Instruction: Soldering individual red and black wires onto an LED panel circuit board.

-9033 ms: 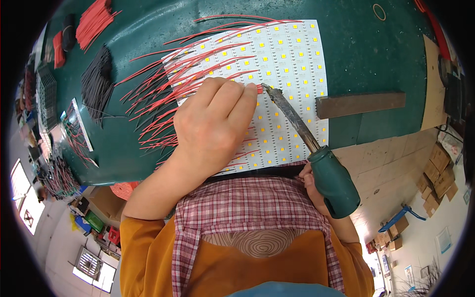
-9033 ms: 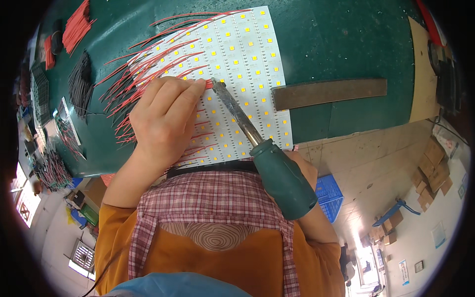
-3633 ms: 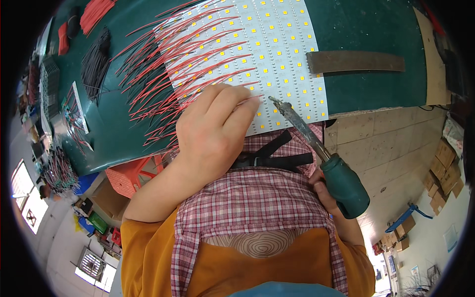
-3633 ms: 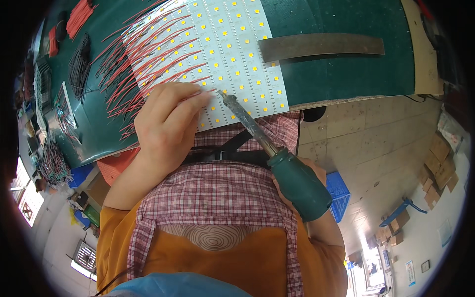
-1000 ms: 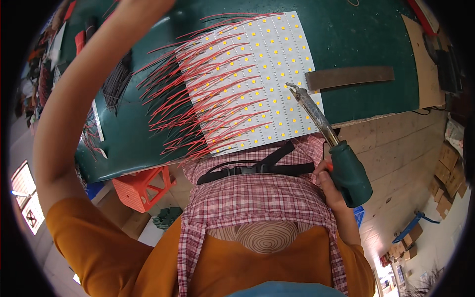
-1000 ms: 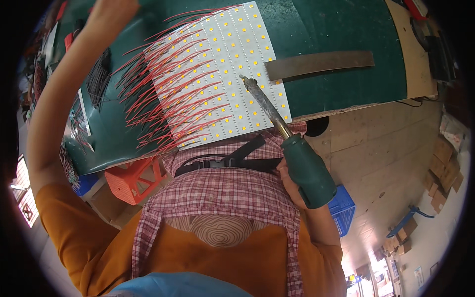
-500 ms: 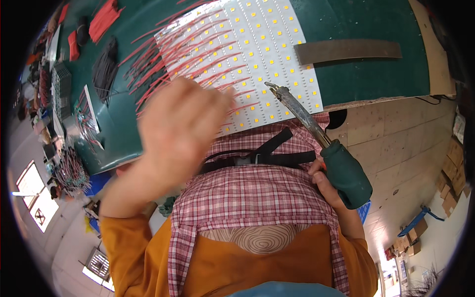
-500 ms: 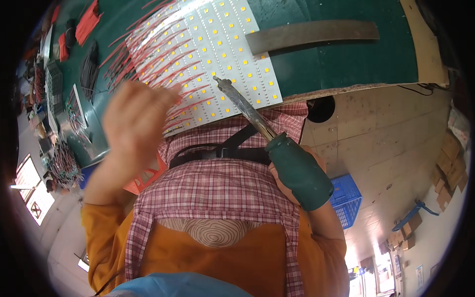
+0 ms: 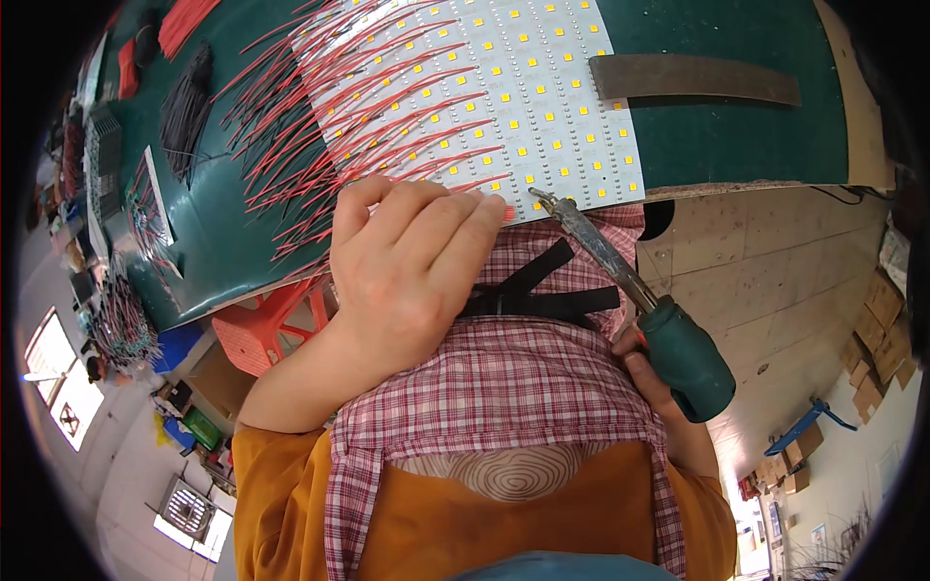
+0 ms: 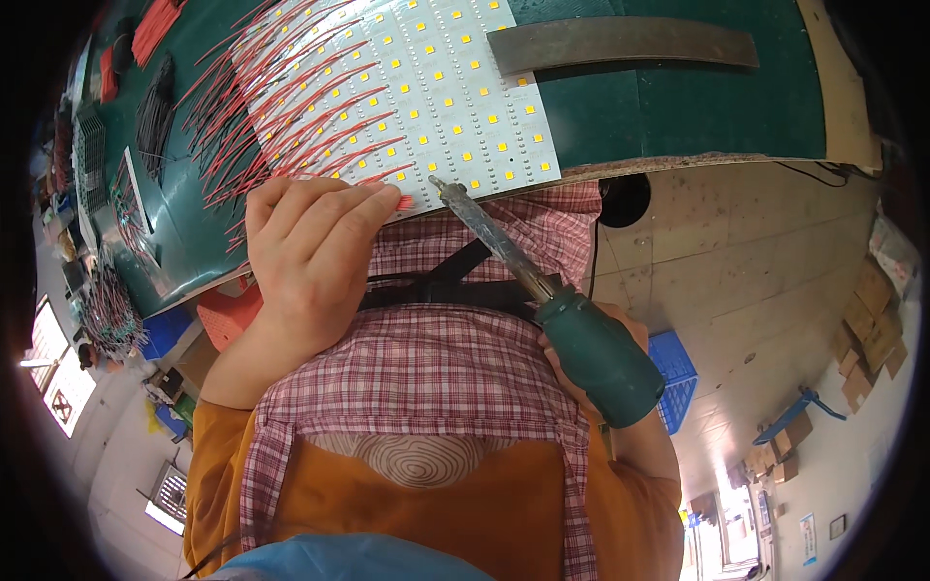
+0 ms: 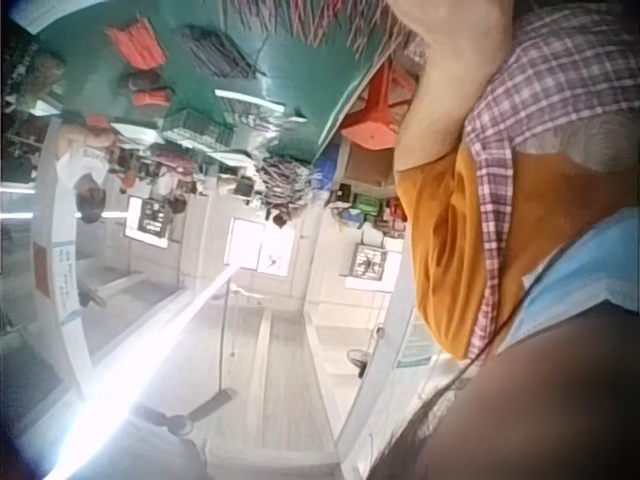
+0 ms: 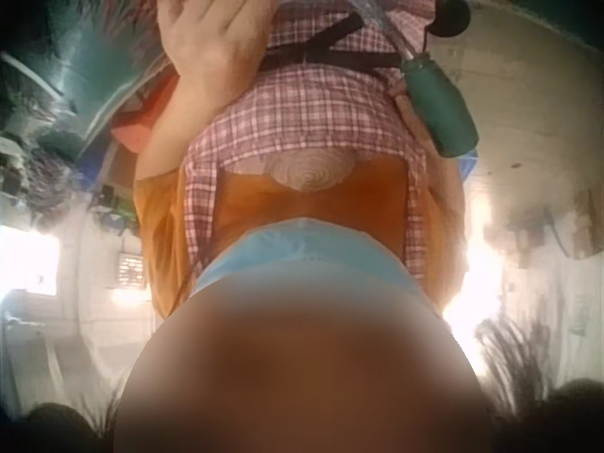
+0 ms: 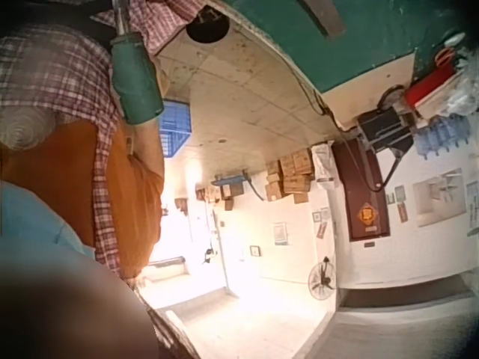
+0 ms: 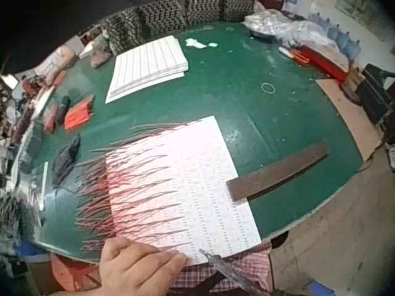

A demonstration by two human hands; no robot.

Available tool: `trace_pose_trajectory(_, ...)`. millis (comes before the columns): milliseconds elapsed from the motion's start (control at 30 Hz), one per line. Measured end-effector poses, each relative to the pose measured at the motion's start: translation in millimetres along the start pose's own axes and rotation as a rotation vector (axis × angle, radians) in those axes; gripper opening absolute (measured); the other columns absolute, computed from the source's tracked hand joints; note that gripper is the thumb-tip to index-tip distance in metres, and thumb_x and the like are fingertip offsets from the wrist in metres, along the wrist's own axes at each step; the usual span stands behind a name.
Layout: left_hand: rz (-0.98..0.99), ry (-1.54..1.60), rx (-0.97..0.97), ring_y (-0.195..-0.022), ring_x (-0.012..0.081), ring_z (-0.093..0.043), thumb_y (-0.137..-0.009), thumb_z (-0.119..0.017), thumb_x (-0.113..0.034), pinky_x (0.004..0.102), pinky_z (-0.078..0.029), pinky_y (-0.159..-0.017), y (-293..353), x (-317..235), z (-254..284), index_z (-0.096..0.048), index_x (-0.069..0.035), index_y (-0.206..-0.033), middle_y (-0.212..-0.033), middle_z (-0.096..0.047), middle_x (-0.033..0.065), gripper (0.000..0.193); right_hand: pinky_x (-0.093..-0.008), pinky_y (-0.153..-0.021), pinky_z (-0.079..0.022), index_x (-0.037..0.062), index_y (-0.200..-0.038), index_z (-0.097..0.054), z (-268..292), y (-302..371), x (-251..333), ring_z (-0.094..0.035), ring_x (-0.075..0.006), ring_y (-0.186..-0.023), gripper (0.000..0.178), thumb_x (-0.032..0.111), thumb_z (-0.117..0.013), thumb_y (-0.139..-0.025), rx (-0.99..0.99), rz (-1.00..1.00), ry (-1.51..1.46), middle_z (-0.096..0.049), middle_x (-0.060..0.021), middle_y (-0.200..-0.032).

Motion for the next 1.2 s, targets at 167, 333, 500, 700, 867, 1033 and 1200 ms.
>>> trace_pose_trajectory(167, -0.023, 0.004, -0.006, -0.08, 0.0176, -0.064, -0.075, -0.071, -0.011, 0.0352, -0.046, -0.075, 2, -3, -10, -0.072, -0.005, -0.095, -0.093, -0.068, 0.0038, 0.021, -0.0324, -0.075, -0.051, -0.0022, -0.094, -0.065, -6, 2, 1, -0.064, -0.0203, -0.08, 0.017, 0.014, -0.069, -0.09, 0.229, -0.103, 0.086, -0.067, -0.0104, -0.086)
trace_pose_trajectory(333, -0.07, 0.018, -0.032, -0.08, 0.0185, -0.065, -0.074, -0.071, -0.009, 0.0347, -0.049, -0.072, 2, -5, -10, -0.071, -0.003, -0.094, -0.094, -0.068, 0.005, 0.02, -0.0312, -0.073, -0.052, -0.0016, -0.099, -0.061, -9, 3, -4, -0.065, -0.0199, -0.077, 0.02, 0.014, -0.07, -0.09, 0.309, -0.109, 0.233, -0.068, -0.0105, -0.084)
trace_pose_trajectory(500, -0.076, 0.021, -0.022, -0.08, 0.0199, -0.065, -0.074, -0.071, -0.009, 0.0347, -0.051, -0.072, 2, -6, -10, -0.071, -0.002, -0.094, -0.094, -0.068, 0.0066, 0.021, -0.0305, -0.072, -0.053, -0.0021, -0.101, -0.058, -11, 9, -14, -0.066, -0.0198, -0.076, 0.024, 0.013, -0.071, -0.089, 0.296, -0.119, 0.219, -0.068, -0.0112, -0.084)
trace_pose_trajectory(700, -0.087, -0.018, 0.007, -0.081, 0.0199, -0.065, -0.074, -0.071, -0.009, 0.0336, -0.051, -0.07, -3, -11, -9, -0.072, -0.001, -0.096, -0.092, -0.069, 0.0072, 0.023, -0.0305, -0.073, -0.054, -0.0027, -0.101, -0.057, -7, 8, -12, -0.067, -0.0198, -0.076, 0.024, 0.01, -0.071, -0.087, 0.144, -0.011, 0.044, -0.069, -0.0118, -0.085)
trace_pose_trajectory(867, -0.086, -0.043, 0.022, -0.079, 0.0191, -0.066, -0.074, -0.072, -0.009, 0.0323, -0.05, -0.068, -4, -12, -11, -0.073, -0.001, -0.097, -0.091, -0.07, 0.0068, 0.024, -0.03, -0.072, -0.053, -0.0022, -0.098, -0.059, -6, 10, -11, -0.066, -0.0192, -0.076, 0.02, 0.009, -0.07, -0.086, 0.043, 0.018, -0.002, -0.068, -0.0111, -0.085)
trace_pose_trajectory(1033, -0.083, -0.054, 0.045, -0.079, 0.0189, -0.065, -0.076, -0.071, -0.01, 0.0322, -0.05, -0.068, -2, -12, -9, -0.072, -0.001, -0.099, -0.092, -0.069, 0.006, 0.024, -0.0325, -0.069, -0.058, 0.0103, -0.096, -0.071, -3, 7, -14, -0.071, -0.0242, -0.073, 0.021, 0.007, -0.076, -0.075, -0.034, -0.063, -0.087, -0.072, -0.0043, -0.081)
trace_pose_trajectory(1200, -0.054, -0.032, 0.063, -0.081, 0.019, -0.065, -0.077, -0.069, -0.012, 0.0325, -0.05, -0.07, 2, -12, -6, -0.071, -0.003, -0.099, -0.094, -0.068, 0.0059, 0.024, -0.0316, -0.07, -0.057, 0.0068, -0.1, -0.071, 1, -7, -4, -0.071, -0.0215, -0.076, 0.024, 0.003, -0.074, -0.076, 0.032, 0.097, 0.117, -0.073, -0.0055, -0.083)
Point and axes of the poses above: each hand's wrist, its own y-axis away from the middle knuckle, its own z-axis out of the back of the hand, x = y × z, the point moved 7 cm from there along -y, towards the middle knuckle
